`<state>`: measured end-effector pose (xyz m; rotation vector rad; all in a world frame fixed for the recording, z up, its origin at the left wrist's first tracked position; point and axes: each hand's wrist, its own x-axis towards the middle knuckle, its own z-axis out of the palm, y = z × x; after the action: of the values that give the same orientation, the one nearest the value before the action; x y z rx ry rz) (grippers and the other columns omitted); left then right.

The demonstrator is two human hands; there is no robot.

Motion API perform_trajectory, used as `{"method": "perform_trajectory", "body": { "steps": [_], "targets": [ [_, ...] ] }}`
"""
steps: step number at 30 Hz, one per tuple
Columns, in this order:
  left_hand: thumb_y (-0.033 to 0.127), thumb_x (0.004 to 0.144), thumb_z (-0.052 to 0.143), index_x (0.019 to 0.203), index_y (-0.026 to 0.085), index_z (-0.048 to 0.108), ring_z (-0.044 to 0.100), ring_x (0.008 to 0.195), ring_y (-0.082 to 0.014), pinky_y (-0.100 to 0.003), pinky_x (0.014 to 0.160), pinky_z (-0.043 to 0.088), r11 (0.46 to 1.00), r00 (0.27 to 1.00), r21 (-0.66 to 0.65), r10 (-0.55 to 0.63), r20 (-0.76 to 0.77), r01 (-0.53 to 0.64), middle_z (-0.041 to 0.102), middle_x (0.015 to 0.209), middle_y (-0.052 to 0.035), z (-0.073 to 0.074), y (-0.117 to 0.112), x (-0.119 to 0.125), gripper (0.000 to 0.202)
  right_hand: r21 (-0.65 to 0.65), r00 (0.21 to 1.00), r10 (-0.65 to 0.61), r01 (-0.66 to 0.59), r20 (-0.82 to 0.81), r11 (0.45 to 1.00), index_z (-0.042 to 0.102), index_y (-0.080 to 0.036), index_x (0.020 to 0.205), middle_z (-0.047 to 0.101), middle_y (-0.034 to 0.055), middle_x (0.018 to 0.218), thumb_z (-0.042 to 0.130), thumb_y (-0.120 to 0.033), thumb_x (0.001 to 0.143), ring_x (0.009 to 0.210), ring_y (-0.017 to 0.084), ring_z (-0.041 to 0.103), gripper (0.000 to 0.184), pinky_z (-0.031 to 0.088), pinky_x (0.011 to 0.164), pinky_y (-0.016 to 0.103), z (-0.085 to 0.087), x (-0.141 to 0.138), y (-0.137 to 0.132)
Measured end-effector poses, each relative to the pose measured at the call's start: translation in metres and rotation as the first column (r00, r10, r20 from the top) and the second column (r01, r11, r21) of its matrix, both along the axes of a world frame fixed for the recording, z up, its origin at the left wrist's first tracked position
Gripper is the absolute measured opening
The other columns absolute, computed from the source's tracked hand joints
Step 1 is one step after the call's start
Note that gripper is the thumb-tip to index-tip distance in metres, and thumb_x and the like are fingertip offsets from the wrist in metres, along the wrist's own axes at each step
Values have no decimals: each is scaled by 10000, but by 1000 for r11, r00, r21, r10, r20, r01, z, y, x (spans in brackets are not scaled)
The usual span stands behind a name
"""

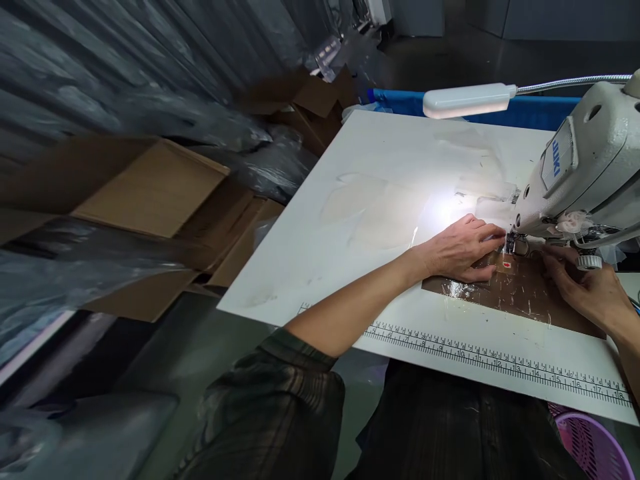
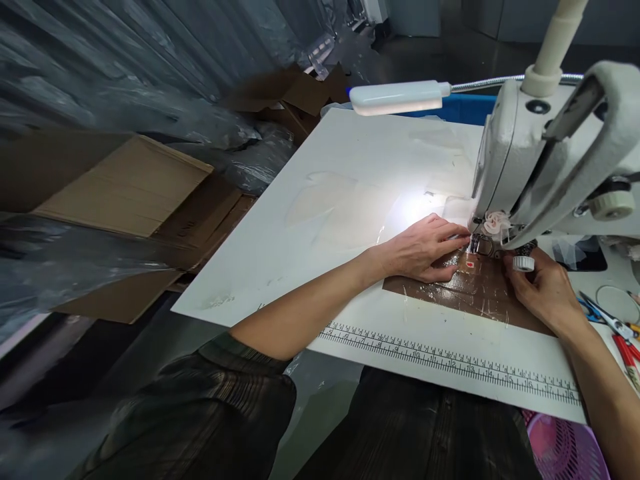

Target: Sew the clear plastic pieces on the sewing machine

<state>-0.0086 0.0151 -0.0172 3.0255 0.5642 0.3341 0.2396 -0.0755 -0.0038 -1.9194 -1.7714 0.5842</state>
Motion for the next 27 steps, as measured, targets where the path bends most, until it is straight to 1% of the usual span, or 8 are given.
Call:
{"method": "perform_trajectory", "body": {
  "steps": [3, 7, 12, 15, 18, 20, 23, 27],
  "targets": [
    [393, 942, 473, 1374, 43, 486, 566, 1056, -299, -405, 885, 380, 998, 998, -47, 46, -32, -47, 678, 1155, -187, 6, -2, 1, 556, -87, 998, -57, 56, -3, 995, 667, -219, 843, 589, 16, 514, 551, -548, 848, 475, 190, 535, 349, 407, 447, 299, 4, -1, 2],
    [418, 954, 476, 1413, 34, 425, 545, 1067, -310, -412, 885, 361, 991, 992, -84, 102, -78, -109, 689, 1064, -158, 12, -4, 3, 601, -78, 999, -38, 41, 33, 996, 692, -194, 964, 620, 36, 559, 542, -537, 854, 498, 221, 579, 390, 450, 483, 332, 3, -3, 1],
    [472, 979, 461, 1435, 33, 379, 556, 1050, -321, -420, 863, 372, 980, 976, -65, 177, -126, -187, 688, 1058, -154, 14, -4, 7, 639, 168, 988, 99, -118, 116, 979, 731, -183, 1065, 700, 94, 775, 484, -506, 908, 581, 238, 652, 436, 483, 501, 331, -13, -7, -4],
    [464, 970, 500, 1292, 81, 501, 584, 971, -299, -395, 825, 391, 981, 974, -94, 153, -167, -170, 683, 960, -116, 21, 4, 8, 500, 203, 961, 134, -185, 240, 962, 744, -201, 1132, 713, 108, 878, 434, -455, 928, 651, 256, 692, 450, 509, 531, 340, -24, -7, -5],
    [379, 962, 523, 1095, 132, 590, 604, 940, -272, -377, 839, 413, 989, 980, -98, 95, -177, -114, 680, 970, -109, 31, 26, 12, 288, 214, 950, 112, -179, 292, 960, 751, -224, 1134, 721, 105, 915, 390, -445, 956, 660, 262, 705, 459, 533, 550, 356, -35, -1, -3],
    [330, 952, 538, 1102, 141, 605, 606, 1020, -267, -368, 914, 423, 984, 986, -109, 128, -109, -139, 675, 1096, -127, 38, 47, 17, 250, 181, 935, 166, -231, 314, 956, 768, -245, 1078, 732, 100, 957, 405, -448, 959, 642, 253, 707, 433, 548, 553, 355, -43, 5, 0],
    [342, 977, 505, 1161, 136, 614, 611, 1088, -253, -340, 956, 441, 945, 962, -187, 271, -2, -267, 660, 1192, -136, 41, 84, 28, 296, 203, 926, 174, -252, 335, 946, 783, -242, 975, 743, 108, 1042, 411, -456, 957, 630, 241, 712, 430, 570, 573, 356, -51, 9, 3],
    [406, 1067, 220, 1050, 125, 666, 654, 1011, -252, -334, 871, 476, 853, 897, -293, 439, -45, -432, 703, 1081, -137, 36, 123, 36, 527, 303, 939, 78, -186, 336, 935, 784, -217, 954, 746, 123, 1101, 353, -455, 969, 675, 252, 733, 493, 595, 600, 369, -54, 3, 3]
  ]
}}
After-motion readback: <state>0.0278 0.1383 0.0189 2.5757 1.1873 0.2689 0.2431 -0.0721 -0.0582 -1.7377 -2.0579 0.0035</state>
